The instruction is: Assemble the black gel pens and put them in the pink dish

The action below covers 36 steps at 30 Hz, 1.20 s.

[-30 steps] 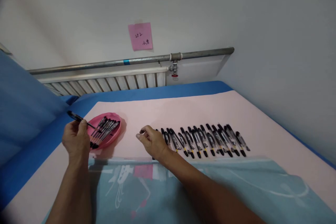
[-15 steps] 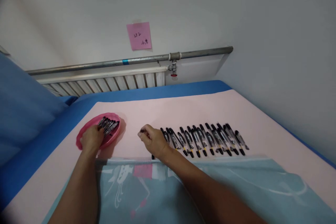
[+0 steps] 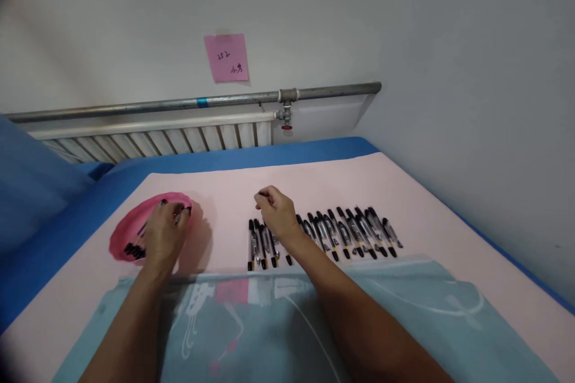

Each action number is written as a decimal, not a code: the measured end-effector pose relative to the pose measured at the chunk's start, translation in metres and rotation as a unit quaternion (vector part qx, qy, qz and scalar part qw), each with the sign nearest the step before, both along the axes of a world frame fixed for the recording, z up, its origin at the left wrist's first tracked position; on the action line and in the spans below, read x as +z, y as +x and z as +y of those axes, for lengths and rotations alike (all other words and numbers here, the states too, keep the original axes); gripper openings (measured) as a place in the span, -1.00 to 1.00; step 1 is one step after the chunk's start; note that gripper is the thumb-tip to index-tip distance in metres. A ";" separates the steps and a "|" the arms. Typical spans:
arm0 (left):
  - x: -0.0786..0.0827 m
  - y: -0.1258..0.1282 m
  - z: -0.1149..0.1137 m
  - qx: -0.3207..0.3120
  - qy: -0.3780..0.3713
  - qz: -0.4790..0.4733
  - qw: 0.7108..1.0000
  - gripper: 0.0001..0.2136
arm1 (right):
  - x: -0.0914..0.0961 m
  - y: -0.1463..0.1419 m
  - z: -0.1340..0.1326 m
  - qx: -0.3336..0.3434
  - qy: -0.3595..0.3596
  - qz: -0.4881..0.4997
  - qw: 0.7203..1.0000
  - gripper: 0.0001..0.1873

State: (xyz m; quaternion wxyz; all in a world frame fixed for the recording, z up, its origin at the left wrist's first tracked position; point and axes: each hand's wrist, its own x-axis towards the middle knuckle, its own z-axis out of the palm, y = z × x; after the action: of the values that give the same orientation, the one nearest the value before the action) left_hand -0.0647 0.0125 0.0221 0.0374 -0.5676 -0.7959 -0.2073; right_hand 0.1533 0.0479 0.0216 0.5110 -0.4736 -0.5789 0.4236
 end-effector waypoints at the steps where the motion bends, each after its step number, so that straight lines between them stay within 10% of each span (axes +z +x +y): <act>1: -0.002 0.015 -0.001 -0.049 -0.005 -0.011 0.999 -0.74 | -0.001 0.003 0.003 -0.011 -0.002 0.002 1.000 -0.84; 9: -0.025 0.087 -0.006 -0.199 -0.107 -0.059 0.972 -0.83 | -0.006 0.009 0.009 -0.024 0.009 -0.036 0.999 -0.84; 36: -0.019 0.081 -0.004 -0.144 -0.198 -0.087 0.966 -0.79 | -0.014 0.006 0.006 0.015 0.038 -0.098 0.994 -0.87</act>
State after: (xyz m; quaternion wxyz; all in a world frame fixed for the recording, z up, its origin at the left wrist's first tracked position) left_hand 0.0161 0.0081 0.0030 -0.1752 -0.6518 -0.7314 -0.0978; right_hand 0.1590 0.0542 0.0071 0.4631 -0.4841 -0.6488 0.3610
